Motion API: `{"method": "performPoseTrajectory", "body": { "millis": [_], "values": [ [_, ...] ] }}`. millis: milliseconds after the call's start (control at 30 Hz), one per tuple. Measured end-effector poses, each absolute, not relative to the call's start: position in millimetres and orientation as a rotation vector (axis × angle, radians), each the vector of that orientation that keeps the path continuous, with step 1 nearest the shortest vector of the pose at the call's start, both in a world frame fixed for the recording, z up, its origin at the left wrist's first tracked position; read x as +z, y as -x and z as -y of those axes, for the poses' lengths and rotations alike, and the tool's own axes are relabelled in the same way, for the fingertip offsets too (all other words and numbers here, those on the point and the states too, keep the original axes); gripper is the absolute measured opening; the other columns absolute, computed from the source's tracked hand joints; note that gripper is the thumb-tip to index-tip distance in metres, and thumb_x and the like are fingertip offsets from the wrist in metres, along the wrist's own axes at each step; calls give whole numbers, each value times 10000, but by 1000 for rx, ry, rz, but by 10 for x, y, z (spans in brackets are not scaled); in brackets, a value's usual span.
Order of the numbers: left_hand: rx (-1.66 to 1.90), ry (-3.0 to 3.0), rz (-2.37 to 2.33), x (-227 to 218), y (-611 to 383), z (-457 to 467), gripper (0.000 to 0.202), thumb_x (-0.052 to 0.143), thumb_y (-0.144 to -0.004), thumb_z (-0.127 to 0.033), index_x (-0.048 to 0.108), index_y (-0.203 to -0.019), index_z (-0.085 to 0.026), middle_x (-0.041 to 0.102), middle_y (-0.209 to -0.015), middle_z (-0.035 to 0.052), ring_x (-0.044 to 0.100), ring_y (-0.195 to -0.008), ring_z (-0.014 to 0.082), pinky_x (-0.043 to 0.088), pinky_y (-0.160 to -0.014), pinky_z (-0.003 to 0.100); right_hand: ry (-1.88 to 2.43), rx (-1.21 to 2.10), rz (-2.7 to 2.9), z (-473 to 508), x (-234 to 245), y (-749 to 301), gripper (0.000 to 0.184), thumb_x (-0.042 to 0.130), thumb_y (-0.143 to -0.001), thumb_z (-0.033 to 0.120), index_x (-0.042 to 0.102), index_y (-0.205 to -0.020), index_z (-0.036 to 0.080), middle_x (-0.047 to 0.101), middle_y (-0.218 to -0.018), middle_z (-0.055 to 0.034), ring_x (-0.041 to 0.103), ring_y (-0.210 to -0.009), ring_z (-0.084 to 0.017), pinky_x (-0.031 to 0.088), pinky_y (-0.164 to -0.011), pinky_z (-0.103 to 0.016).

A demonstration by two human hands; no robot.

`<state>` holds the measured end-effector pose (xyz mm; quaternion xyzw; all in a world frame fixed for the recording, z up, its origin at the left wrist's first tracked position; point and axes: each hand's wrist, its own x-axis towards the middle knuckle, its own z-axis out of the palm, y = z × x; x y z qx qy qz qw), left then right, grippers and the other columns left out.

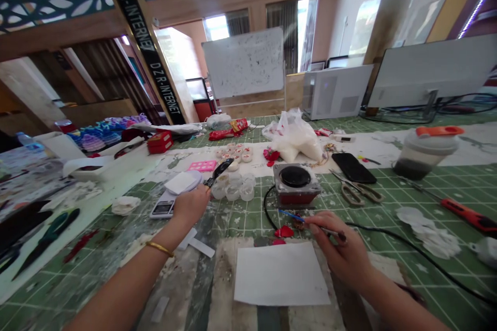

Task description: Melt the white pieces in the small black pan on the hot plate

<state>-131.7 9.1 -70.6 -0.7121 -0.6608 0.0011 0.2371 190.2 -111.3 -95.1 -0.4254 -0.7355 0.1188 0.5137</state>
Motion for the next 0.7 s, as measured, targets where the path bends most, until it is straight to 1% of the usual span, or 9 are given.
{"method": "performPoseTrajectory", "body": {
  "millis": [167, 267, 400, 500, 600, 700],
  "values": [
    [8, 1950, 1763, -697, 1317, -76, 449, 173, -854, -347, 536, -839, -81, 595, -610, 148, 607, -595, 277, 411, -493, 328, 975, 223, 1807, 1112, -939, -1888, 244, 474, -760, 111, 529, -976, 211, 580, -835, -39, 521, -811, -151, 434, -710, -307],
    [19, 1941, 1727, -694, 1321, -66, 460, 161, -856, -345, 539, -830, -85, 594, -593, 142, 605, -575, 273, 407, -472, 320, 1014, 100, 1871, 1118, -872, -1940, 251, 473, -764, 122, 533, -989, 215, 589, -836, -39, 520, -809, -154, 426, -730, -320],
    [30, 1932, 1704, -708, 1332, -60, 473, 165, -853, -355, 551, -826, -84, 599, -592, 146, 604, -562, 266, 399, -463, 308, 1284, -180, 1891, 1236, -661, -2172, 216, 482, -772, 196, 557, -973, 214, 606, -842, -42, 527, -817, -170, 407, -758, -339],
    [21, 1913, 1715, -726, 1351, -69, 475, 173, -849, -360, 558, -821, -84, 599, -582, 145, 603, -560, 263, 392, -465, 298, 1474, -296, 1961, 1405, -547, -2465, 199, 460, -784, 271, 575, -941, 229, 618, -806, -33, 542, -771, -176, 417, -706, -329],
    [32, 1906, 1684, -743, 1374, -72, 473, 174, -845, -358, 560, -814, -85, 594, -568, 140, 599, -549, 266, 379, -459, 291, 1581, -368, 2071, 1578, -588, -2806, 222, 432, -790, 315, 579, -939, 242, 628, -814, -31, 552, -764, -186, 422, -685, -336],
    [46, 1893, 1637, -760, 1402, -62, 468, 161, -845, -351, 555, -791, -104, 585, -558, 117, 591, -536, 267, 367, -455, 291, 1736, -356, 2122, 1742, -741, -3102, 273, 439, -782, 342, 560, -998, 226, 621, -913, -48, 548, -845, -200, 419, -733, -353]
  ]
}}
